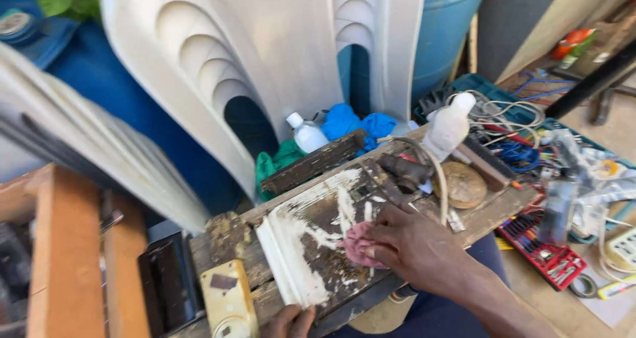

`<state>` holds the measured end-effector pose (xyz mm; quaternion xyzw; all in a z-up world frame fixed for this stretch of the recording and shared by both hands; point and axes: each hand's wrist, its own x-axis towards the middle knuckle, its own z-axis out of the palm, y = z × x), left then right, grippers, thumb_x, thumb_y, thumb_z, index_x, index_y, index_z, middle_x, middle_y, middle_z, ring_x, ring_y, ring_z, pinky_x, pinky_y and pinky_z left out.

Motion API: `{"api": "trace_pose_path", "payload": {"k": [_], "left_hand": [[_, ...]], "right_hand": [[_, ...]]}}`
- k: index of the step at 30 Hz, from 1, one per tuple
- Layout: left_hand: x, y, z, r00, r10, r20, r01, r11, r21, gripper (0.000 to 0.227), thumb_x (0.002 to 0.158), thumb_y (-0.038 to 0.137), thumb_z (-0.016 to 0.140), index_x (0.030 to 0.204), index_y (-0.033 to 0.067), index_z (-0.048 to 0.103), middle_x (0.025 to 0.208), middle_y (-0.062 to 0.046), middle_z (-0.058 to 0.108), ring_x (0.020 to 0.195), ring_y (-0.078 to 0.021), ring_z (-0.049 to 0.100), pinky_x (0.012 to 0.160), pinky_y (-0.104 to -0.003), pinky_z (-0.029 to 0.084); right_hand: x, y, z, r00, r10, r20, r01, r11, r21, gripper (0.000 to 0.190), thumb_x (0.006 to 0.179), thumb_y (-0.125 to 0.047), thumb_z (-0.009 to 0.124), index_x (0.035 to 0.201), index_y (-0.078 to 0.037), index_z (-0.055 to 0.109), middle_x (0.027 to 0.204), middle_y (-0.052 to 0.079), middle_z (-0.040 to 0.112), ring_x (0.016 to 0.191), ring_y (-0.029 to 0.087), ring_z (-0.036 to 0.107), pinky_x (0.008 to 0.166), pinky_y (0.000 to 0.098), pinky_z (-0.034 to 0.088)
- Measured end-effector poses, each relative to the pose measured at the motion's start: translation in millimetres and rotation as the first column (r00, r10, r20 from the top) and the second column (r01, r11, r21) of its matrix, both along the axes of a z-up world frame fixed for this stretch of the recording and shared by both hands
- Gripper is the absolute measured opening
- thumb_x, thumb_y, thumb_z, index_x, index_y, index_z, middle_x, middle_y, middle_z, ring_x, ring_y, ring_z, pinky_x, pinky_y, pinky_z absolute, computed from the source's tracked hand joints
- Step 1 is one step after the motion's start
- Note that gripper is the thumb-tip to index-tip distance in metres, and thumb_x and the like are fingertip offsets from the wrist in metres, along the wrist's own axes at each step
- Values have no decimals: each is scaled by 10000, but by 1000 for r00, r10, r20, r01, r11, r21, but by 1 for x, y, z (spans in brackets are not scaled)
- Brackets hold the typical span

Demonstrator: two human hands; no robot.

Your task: The person cleans a metal electrical component on a wooden workbench using a pink cloth. They then apply a white paste from a bottle onto the surface and spread it with the cloth, continuing to wipe the area.

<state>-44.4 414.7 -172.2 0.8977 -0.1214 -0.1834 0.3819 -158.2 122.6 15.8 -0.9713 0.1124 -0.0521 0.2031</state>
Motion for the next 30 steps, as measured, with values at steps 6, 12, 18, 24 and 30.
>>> {"api": "trace_pose_path", "payload": {"k": [6, 12, 18, 24, 30], "left_hand": [[-20, 29, -8, 933, -281, 223, 311, 943, -116, 700, 747, 319, 987, 1396, 298, 726, 1483, -16, 541, 1353, -273, 624, 1008, -387, 700], [-13, 21, 42, 817, -362, 450, 344, 931, 123, 812, 637, 336, 1013, 1394, 276, 726, 1435, 17, 636, 1357, -246, 603, 1114, -398, 539], [1, 34, 2, 773, -498, 393, 452, 867, 210, 655, 808, 549, 911, 1394, 319, 726, 1460, 37, 596, 1329, -303, 563, 1071, -473, 572], [-1, 24, 22, 727, -506, 463, 472, 859, 197, 551, 781, 439, 933, 1292, 299, 781, 1376, 37, 614, 1143, -310, 587, 964, -456, 624], [5, 22, 23, 694, -524, 494, 471, 849, 239, 559, 749, 466, 936, 1274, 341, 787, 1374, 51, 622, 1100, -291, 582, 930, -438, 591]], "right_hand": [[20, 41, -13, 928, 104, -357, -177, 968, -178, 383, 966, -344, 734, 1334, -246, 707, 1366, -2, 583, 1225, 339, 486, 995, 548, 445], [10, 78, -31, 967, 223, -124, -237, 965, -113, 422, 893, -28, 681, 1295, -145, 731, 1108, 125, 643, 994, 337, 569, 768, 506, 545], [15, 34, -20, 968, -155, -198, 136, 985, -102, 194, 1048, -234, 585, 1119, -206, 763, 1047, 47, 673, 862, 243, 722, 687, 432, 662], [55, 84, 39, 840, -246, -484, 410, 871, 270, 204, 1078, -98, 491, 1137, -170, 672, 1259, 79, 686, 1080, 248, 730, 930, 414, 663], [13, 73, -15, 979, 15, -204, -2, 998, 67, 267, 1048, -217, 561, 1263, -221, 720, 1250, 55, 648, 1124, 293, 649, 950, 524, 568]]}}
